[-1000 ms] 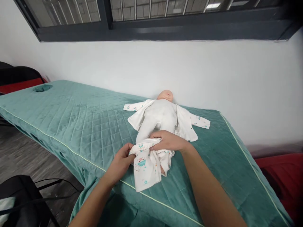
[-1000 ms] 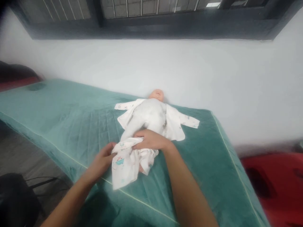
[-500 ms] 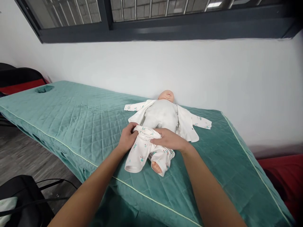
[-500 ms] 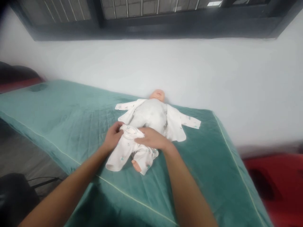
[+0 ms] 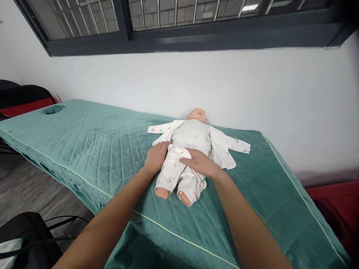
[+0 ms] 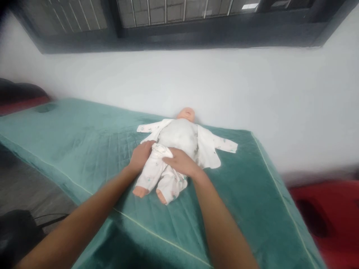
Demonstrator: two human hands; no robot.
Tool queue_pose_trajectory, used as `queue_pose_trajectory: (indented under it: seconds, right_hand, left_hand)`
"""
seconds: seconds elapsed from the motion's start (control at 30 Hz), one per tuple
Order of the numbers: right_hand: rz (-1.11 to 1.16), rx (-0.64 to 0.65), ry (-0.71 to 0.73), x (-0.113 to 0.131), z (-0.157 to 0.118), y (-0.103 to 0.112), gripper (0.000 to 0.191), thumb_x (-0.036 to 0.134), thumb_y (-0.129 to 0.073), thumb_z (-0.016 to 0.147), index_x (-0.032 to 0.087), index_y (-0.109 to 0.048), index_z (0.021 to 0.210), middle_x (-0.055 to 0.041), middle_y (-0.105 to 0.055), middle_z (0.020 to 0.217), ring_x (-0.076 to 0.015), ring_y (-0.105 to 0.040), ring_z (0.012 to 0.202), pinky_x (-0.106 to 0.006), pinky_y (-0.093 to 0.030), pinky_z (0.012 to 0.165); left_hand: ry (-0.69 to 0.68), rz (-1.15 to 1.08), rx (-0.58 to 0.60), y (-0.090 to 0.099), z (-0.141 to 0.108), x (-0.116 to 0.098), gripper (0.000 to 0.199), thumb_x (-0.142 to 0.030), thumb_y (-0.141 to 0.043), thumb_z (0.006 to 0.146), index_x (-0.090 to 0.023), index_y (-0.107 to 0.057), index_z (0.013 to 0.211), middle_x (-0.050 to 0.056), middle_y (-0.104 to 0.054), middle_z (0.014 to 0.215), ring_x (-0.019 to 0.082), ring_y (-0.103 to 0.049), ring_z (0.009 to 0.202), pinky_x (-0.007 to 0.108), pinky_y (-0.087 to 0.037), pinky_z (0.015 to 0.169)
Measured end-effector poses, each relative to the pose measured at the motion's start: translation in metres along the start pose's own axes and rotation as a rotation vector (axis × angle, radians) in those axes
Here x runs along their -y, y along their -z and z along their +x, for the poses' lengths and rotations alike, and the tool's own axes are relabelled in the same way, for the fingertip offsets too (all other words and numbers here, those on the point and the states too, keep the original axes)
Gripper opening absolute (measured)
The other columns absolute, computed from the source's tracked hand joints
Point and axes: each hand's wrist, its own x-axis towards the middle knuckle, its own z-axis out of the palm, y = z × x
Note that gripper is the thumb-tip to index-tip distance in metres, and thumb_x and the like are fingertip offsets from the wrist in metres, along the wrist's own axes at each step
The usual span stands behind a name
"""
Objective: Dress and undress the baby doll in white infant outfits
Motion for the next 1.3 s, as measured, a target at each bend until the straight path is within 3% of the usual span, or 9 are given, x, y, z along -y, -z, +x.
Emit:
queue_pose_trajectory:
  seconds: [0.13,0.33,0.43,0.57,0.67,0.83,1.03,1.13,1.3]
  right_hand:
    - [0.034,-0.034,-0.009,0.006,-0.002,-0.001,0.036,0.043,-0.061,0.089,0.018,-0.069,0.114,-0.006,-0.07,0.117,-0.0251,-0.062,0.109,-0.038,-0.046,0.098]
    - [0.155,-0.046,-0.041,0.005,-0.015,0.02,0.037,0.044,-0.072,0.079,0.018,-0.066,0.104,-0.0058,-0.069,0.106,-0.0224,-0.063,0.102,-0.037,-0.048,0.093]
    - [0.171,-0.145,-0.043,0.0,-0.021,0.031,0.031,0.035,-0.072,0.079,0.02,-0.065,0.105,-0.0064,-0.067,0.112,-0.0219,-0.061,0.108,-0.038,-0.046,0.097]
    - [0.096,-0.251,0.007,-0.001,-0.023,0.035,0.016,0.031,-0.067,0.084,0.021,-0.065,0.096,-0.0052,-0.064,0.108,-0.0193,-0.061,0.098,-0.034,-0.048,0.089]
    - [-0.021,-0.224,0.094,0.003,-0.021,0.032,0.015,0.036,-0.068,0.085,0.021,-0.066,0.086,-0.004,-0.06,0.1,-0.0178,-0.058,0.091,-0.031,-0.045,0.082]
    - [-0.147,-0.068,0.079,0.01,-0.02,0.027,0.027,0.041,-0.078,0.077,0.023,-0.066,0.092,-0.0013,-0.057,0.1,-0.0175,-0.056,0.092,-0.03,-0.043,0.083]
    - [-0.257,-0.143,-0.046,0.005,-0.018,0.017,0.017,0.033,-0.07,0.083,0.024,-0.061,0.094,0.0025,-0.063,0.091,-0.0165,-0.055,0.087,-0.029,-0.041,0.078]
    - [-0.214,-0.159,-0.061,0.003,-0.016,0.015,0.011,0.034,-0.063,0.088,0.024,-0.062,0.093,0.0027,-0.064,0.089,-0.0157,-0.055,0.083,-0.029,-0.041,0.075]
    - [0.004,-0.187,-0.089,-0.003,-0.014,0.016,0.019,0.041,-0.058,0.092,0.023,-0.062,0.095,0.001,-0.064,0.088,-0.0158,-0.056,0.082,-0.029,-0.043,0.073]
  left_hand:
    - [0.034,0.01,0.03,0.002,-0.005,-0.003,0.029,-0.026,-0.048,0.094,-0.019,-0.054,0.122,0.01,-0.065,0.112,0.025,-0.059,0.104,0.036,-0.045,0.09]
    - [0.016,-0.189,-0.054,0.0,-0.01,0.002,0.029,-0.015,-0.045,0.087,-0.019,-0.06,0.112,0.008,-0.065,0.109,0.023,-0.059,0.105,0.036,-0.046,0.093]
    - [-0.01,-0.385,-0.078,0.002,-0.011,0.0,0.028,-0.015,-0.046,0.085,-0.019,-0.061,0.108,0.007,-0.065,0.108,0.021,-0.059,0.104,0.034,-0.046,0.093]
    - [-0.032,-0.591,-0.123,0.009,-0.014,-0.004,0.029,-0.017,-0.049,0.087,-0.019,-0.062,0.113,0.008,-0.063,0.116,0.02,-0.057,0.11,0.034,-0.045,0.096]
    - [-0.005,-0.616,-0.179,0.011,-0.014,-0.006,0.027,-0.024,-0.052,0.09,-0.02,-0.063,0.115,0.009,-0.062,0.119,0.02,-0.057,0.111,0.034,-0.045,0.097]
    - [-0.018,-0.586,-0.2,0.008,-0.012,-0.005,0.023,-0.03,-0.051,0.095,-0.019,-0.067,0.107,0.008,-0.065,0.108,0.019,-0.059,0.104,0.033,-0.046,0.095]
    - [-0.028,-0.588,-0.187,0.0,-0.009,0.001,0.023,-0.031,-0.051,0.096,-0.021,-0.067,0.109,0.006,-0.067,0.107,0.017,-0.06,0.099,0.031,-0.048,0.088]
    - [-0.015,-0.593,-0.175,-0.001,-0.009,0.003,0.023,-0.032,-0.051,0.096,-0.022,-0.067,0.109,0.005,-0.067,0.107,0.017,-0.061,0.098,0.03,-0.048,0.086]
    - [0.021,-0.617,-0.134,-0.001,-0.009,0.003,0.024,-0.031,-0.049,0.097,-0.021,-0.066,0.111,0.005,-0.067,0.108,0.017,-0.061,0.1,0.03,-0.048,0.086]
